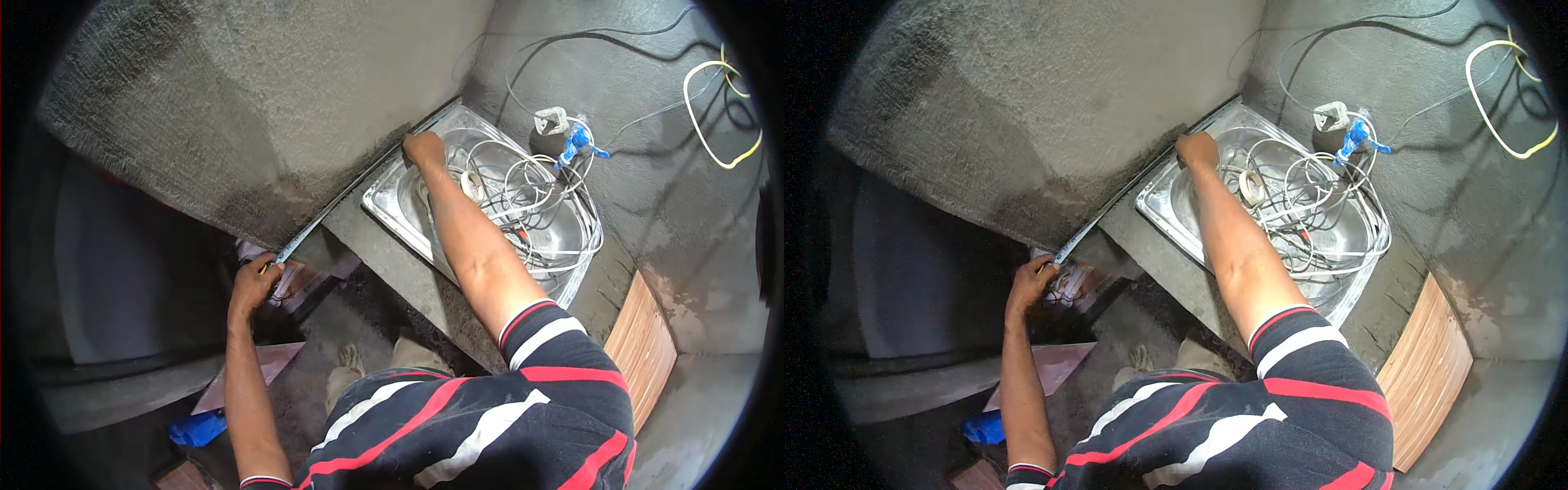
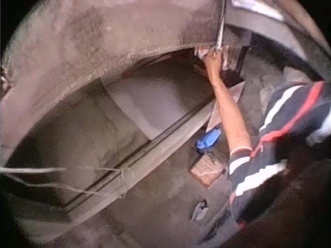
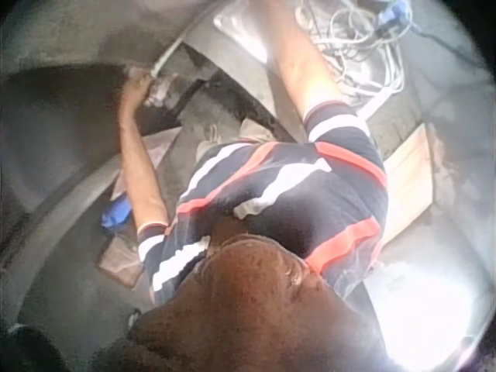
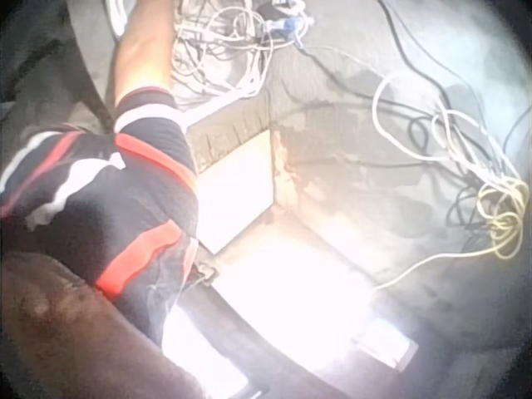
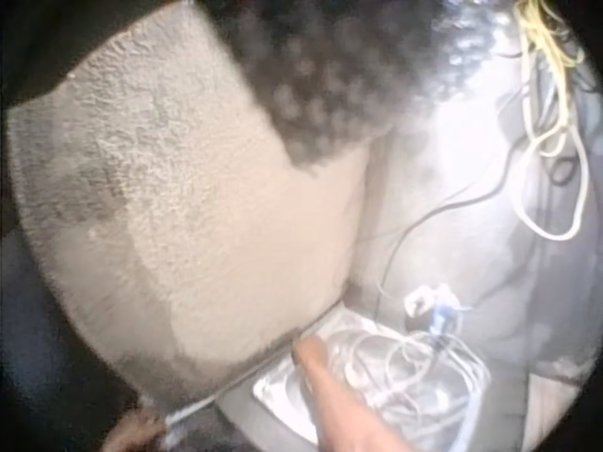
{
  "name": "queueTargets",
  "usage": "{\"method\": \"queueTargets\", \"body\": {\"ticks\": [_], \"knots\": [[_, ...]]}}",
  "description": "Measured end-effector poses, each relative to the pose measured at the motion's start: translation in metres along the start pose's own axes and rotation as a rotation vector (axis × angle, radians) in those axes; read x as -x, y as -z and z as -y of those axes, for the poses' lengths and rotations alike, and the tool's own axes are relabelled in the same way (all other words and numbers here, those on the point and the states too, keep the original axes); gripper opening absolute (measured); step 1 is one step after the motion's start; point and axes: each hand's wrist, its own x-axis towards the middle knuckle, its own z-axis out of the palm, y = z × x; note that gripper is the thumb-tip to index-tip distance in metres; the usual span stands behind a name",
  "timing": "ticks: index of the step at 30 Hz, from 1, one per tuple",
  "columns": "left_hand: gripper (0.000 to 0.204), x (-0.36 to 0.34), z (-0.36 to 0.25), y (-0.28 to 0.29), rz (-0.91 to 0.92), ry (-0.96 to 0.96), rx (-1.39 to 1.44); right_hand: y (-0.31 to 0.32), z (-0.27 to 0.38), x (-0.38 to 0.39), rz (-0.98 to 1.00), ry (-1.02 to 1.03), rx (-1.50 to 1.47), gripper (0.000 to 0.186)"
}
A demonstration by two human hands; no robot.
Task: The person places a tile onto a mortar-covered surface, presses it into place, and uses a tape measure and a pencil to mark a location on the wall. The person then uses a metal straightedge to check the alignment of the counter edge.
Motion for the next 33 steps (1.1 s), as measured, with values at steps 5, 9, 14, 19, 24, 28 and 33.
{"method": "queueTargets", "body": {"ticks": [5, 9, 14, 19, 24, 28, 33], "knots": [[0.043, -0.007, 0.007, -0.009, 0.023, -0.013, -0.010, -0.002, -0.010, 0.003, -0.001, 0.112, -0.003, 0.041], [0.046, -0.010, 0.017, -0.011, 0.049, -0.018, 0.016, -0.005, -0.009, 0.006, -0.050, 0.118, -0.055, 0.042], [0.043, -0.016, 0.023, -0.007, 0.083, 0.023, 0.028, -0.022, -0.016, 0.000, -0.237, 0.236, 0.005, 0.046], [0.045, -0.018, 0.019, -0.002, 0.068, -0.068, -0.054, -0.008, -0.011, 0.006, -0.011, 0.256, -0.004, 0.043], [0.045, -0.026, 0.024, -0.002, 0.115, 0.003, -0.001, -0.005, -0.006, 0.010, 0.194, 0.140, -0.470, 0.027], [0.042, -0.021, 0.022, 0.004, 0.161, 0.015, 0.073, 0.030, 0.036, 0.103, 0.537, -0.141, -1.182, 0.016], [0.040, -0.030, 0.035, 0.001, 0.240, -0.042, 0.158, 0.042, 0.030, 0.230, 0.611, 0.183, -0.500, 0.030]]}}
